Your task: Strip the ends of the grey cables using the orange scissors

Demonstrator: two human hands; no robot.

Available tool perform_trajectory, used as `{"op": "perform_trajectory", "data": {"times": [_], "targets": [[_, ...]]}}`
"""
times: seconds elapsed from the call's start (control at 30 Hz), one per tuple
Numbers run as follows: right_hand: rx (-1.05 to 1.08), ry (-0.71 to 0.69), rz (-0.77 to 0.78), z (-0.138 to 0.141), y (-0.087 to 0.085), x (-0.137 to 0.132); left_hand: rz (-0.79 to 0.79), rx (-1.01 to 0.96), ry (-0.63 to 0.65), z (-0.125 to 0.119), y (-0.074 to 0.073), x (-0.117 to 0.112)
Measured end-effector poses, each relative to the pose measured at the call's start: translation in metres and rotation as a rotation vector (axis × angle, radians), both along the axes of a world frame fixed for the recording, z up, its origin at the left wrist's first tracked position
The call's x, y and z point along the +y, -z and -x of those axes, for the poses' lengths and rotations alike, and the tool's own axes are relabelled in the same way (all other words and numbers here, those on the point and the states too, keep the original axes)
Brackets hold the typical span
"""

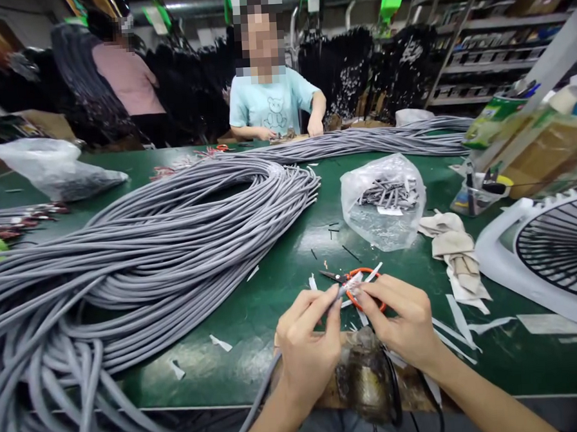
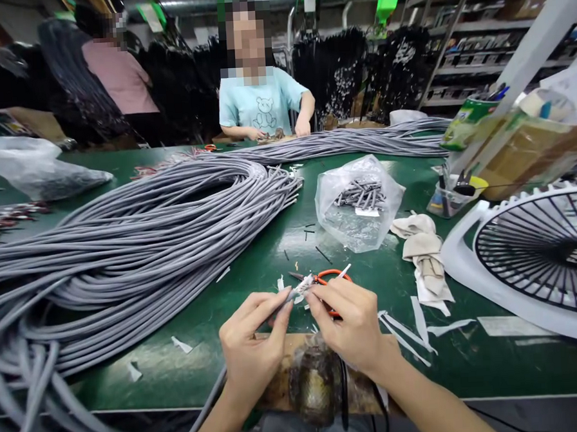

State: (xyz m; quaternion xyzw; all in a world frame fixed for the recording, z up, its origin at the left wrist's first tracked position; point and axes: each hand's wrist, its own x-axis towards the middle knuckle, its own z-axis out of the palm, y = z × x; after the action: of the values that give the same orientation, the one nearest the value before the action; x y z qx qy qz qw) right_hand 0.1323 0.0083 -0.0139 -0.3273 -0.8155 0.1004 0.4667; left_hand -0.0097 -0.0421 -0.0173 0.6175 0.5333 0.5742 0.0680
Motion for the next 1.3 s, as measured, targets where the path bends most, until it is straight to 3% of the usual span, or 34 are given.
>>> {"op": "perform_trajectory", "data": {"times": [0.1,0.23,0.3,0.4,0.47,0.53,0.6,0.67,0.7,0.8,0.97,1.17,1.3], "targets": [[0.003,-0.004,0.085,0.000,0.001,-0.001,-0.013,0.062,-0.015,0.000,0.002,-0.001],[0.113,-0.095,0.502,0.001,0.001,0.003,0.026,0.107,0.026,-0.004,0.003,0.000],[0.153,-0.126,0.584,0.001,-0.001,0.002,0.065,0.100,0.052,-0.005,0.003,0.001],[0.136,-0.176,0.328,0.001,-0.009,-0.009,0.130,0.094,-0.007,-0.003,0.004,0.003],[0.091,-0.343,0.049,0.002,-0.015,-0.019,0.187,0.105,-0.097,0.001,0.003,0.005],[0.079,-0.427,-0.086,0.005,-0.018,-0.025,0.197,0.098,-0.164,0.003,0.003,0.006],[0.145,-0.191,0.038,0.008,-0.016,-0.021,0.148,0.071,-0.170,0.003,0.001,0.005],[0.239,0.078,0.321,0.012,-0.011,-0.012,0.077,0.051,-0.156,0.000,0.000,0.003],[0.266,0.101,0.462,0.014,-0.008,-0.006,0.049,0.050,-0.151,-0.001,0.000,0.002],[0.295,-0.025,0.691,0.017,-0.003,0.006,0.004,0.057,-0.139,-0.003,0.001,0.001],[0.321,-0.084,0.722,0.019,-0.005,0.006,0.034,0.047,-0.104,-0.003,0.000,0.001],[0.372,-0.163,0.895,0.020,-0.005,0.010,0.239,0.008,-0.069,-0.004,-0.007,0.000],[0.345,-0.131,0.854,0.019,-0.001,0.014,0.249,-0.022,-0.087,-0.006,-0.009,-0.001]]}}
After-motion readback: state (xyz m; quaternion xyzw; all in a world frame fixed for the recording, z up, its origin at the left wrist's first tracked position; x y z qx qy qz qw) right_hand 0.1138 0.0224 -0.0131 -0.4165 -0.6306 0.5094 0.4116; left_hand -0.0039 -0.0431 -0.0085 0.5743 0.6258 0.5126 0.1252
